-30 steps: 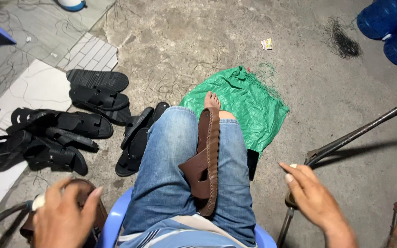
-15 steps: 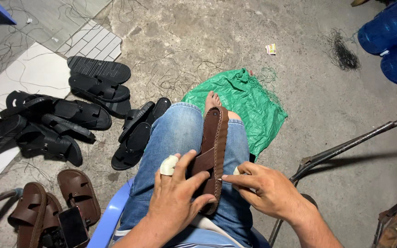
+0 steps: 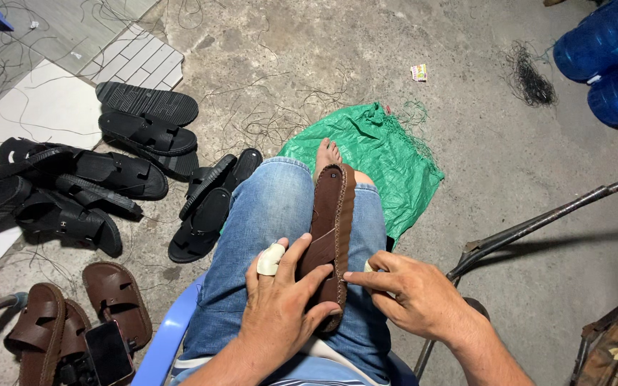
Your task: The person sits on a blue plastic chair and sews a brown leather sandal held on their lap. They use a needle and thread to stitch the sole to the upper strap, pulling the thread tight with each pass. Several other sandals are visible on the floor nearby.
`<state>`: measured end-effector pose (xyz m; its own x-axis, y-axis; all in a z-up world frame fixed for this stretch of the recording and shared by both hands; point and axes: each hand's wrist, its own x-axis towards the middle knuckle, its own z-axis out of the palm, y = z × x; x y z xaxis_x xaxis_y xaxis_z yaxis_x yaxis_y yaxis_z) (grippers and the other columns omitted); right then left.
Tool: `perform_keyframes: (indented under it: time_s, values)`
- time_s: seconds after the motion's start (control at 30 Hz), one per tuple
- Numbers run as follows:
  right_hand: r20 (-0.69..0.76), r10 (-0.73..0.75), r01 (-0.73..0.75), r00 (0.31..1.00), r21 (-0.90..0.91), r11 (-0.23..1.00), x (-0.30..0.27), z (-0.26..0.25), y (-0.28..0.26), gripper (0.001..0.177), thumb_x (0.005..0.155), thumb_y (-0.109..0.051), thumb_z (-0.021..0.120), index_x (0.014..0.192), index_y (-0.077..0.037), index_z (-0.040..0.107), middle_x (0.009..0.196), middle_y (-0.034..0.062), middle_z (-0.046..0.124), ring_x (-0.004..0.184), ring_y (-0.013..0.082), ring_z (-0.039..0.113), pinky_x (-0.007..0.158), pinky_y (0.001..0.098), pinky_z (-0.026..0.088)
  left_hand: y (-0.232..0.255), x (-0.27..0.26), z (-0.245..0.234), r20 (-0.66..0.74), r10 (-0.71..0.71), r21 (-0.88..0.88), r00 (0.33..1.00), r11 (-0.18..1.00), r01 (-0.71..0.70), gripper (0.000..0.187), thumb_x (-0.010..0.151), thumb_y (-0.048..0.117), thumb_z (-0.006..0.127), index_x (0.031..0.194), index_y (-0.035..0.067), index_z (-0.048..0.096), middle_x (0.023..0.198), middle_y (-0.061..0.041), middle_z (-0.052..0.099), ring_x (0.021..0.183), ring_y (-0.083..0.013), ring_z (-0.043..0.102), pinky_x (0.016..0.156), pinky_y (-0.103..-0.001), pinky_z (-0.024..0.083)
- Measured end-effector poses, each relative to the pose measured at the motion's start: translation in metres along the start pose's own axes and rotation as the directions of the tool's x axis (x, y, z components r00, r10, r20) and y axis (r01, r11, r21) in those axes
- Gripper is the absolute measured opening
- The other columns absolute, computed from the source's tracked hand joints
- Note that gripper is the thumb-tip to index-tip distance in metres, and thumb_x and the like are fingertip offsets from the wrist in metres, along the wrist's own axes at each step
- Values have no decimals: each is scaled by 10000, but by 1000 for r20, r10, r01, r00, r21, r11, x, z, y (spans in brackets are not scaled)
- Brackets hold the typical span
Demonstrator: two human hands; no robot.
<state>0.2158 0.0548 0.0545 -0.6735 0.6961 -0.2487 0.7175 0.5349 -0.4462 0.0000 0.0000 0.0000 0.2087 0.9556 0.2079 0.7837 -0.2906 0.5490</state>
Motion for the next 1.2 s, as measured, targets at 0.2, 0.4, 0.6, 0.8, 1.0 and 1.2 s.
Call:
perform_keyframes:
  time_s: [0.2,0.4,0.6,0.8,1.0,1.2]
  values:
    - [23,41,-42,999,41,998,-1,-1,0,434,767,-151,507,1156,-314,609,912,-22,550,770,182,611,628,342,483,0,-2,2,0,27,-31,1000,999,-27,566,681,492,700,1183,278,550,1447,-103,290,1272,-375,313,983,-537,191]
    - [40,250,-235,967,-224,946,0,-3,-29,403,745,-251,577,1143,-317,592,872,-1,516,757,259,599,541,474,514,5,0,11,-31,22,-62,999,998,-24,525,667,491,705,1136,275,606,1446,-68,314,1284,-403,296,981,-573,158]
    - [-33,204,-205,978,-282,937,0,11,-24,363,788,-343,567,1147,-288,574,879,-17,527,763,244,577,487,443,509,6,1,21,-38,12,-59,999,998,-14,474,709,468,674,1131,266,600,1445,-68,316,1298,-398,267,975,-585,140]
    - [-181,-70,38,981,-174,984,-2,25,7,334,762,-200,620,1094,-231,600,868,4,570,714,225,602,501,363,486,6,1,23,-54,15,-53,998,998,-18,473,713,473,669,1127,257,595,1434,-99,330,1290,-395,299,984,-566,132]
    - [-173,-87,42,981,-248,968,12,22,-7,165,808,-261,594,947,-175,571,792,16,533,656,237,575,448,382,461,4,0,23,-63,32,-46,998,998,-35,436,765,450,621,1140,231,578,1442,-132,305,1298,-400,287,981,-578,149]
    - [-53,-99,82,994,-262,961,25,16,-15,131,817,-264,557,837,-140,522,732,39,520,624,280,569,366,465,434,-7,-10,15,-62,51,-111,997,992,-58,504,766,469,644,1200,224,569,1436,-176,302,1291,-430,316,1009,-584,197]
